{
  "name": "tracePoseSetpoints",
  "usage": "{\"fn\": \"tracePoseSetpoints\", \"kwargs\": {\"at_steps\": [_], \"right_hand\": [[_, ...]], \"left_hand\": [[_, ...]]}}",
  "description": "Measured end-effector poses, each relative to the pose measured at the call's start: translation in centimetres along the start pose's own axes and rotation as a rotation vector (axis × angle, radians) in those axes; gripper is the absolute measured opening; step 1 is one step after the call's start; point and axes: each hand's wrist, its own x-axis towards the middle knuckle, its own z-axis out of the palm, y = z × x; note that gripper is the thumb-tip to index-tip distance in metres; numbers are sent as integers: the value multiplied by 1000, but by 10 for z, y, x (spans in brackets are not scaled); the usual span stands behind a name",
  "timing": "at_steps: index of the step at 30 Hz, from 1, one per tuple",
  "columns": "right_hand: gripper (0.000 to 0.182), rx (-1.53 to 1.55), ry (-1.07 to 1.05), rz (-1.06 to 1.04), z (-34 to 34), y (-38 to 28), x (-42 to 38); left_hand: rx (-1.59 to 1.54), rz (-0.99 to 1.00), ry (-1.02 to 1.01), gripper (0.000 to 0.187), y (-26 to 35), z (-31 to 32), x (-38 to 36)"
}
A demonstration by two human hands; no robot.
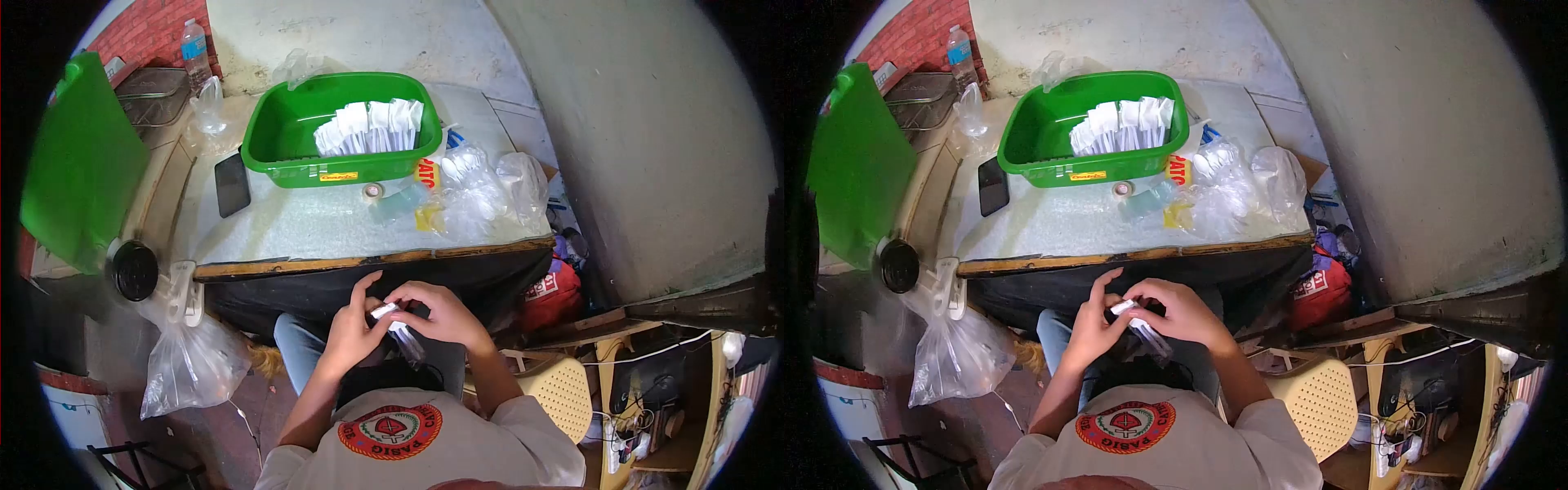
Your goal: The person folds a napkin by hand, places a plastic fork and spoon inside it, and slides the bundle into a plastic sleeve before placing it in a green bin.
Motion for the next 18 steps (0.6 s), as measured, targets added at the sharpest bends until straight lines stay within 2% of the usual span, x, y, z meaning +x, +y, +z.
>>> {"fn": "tracePoseSetpoints", "kwargs": {"at_steps": [3, 7, 10, 12, 13, 17, 18], "right_hand": [[20, 54, -75, -14, 3, 7, 13], [16, 49, -77, -65, 7, 0, 31], [14, 57, -91, -16, 0, -5, 46], [12, 21, 41, -124, -8, -8, 61], [11, 3, 122, -203, -15, -12, 72], [13, -189, 615, -439, -75, -29, 133], [14, -133, 741, -456, -89, -34, 153]], "left_hand": [[41, -9, 29, 71, 0, -9, -4], [31, 172, 108, 74, 5, -12, -9], [-57, 100, 113, 77, -8, -13, -13], [-259, 85, 165, 80, -17, -15, -15], [-260, 78, 134, 80, -15, -22, -19], [-289, -8, 128, 72, -41, -29, -46], [-290, -69, 109, 70, -47, -30, -55]]}}
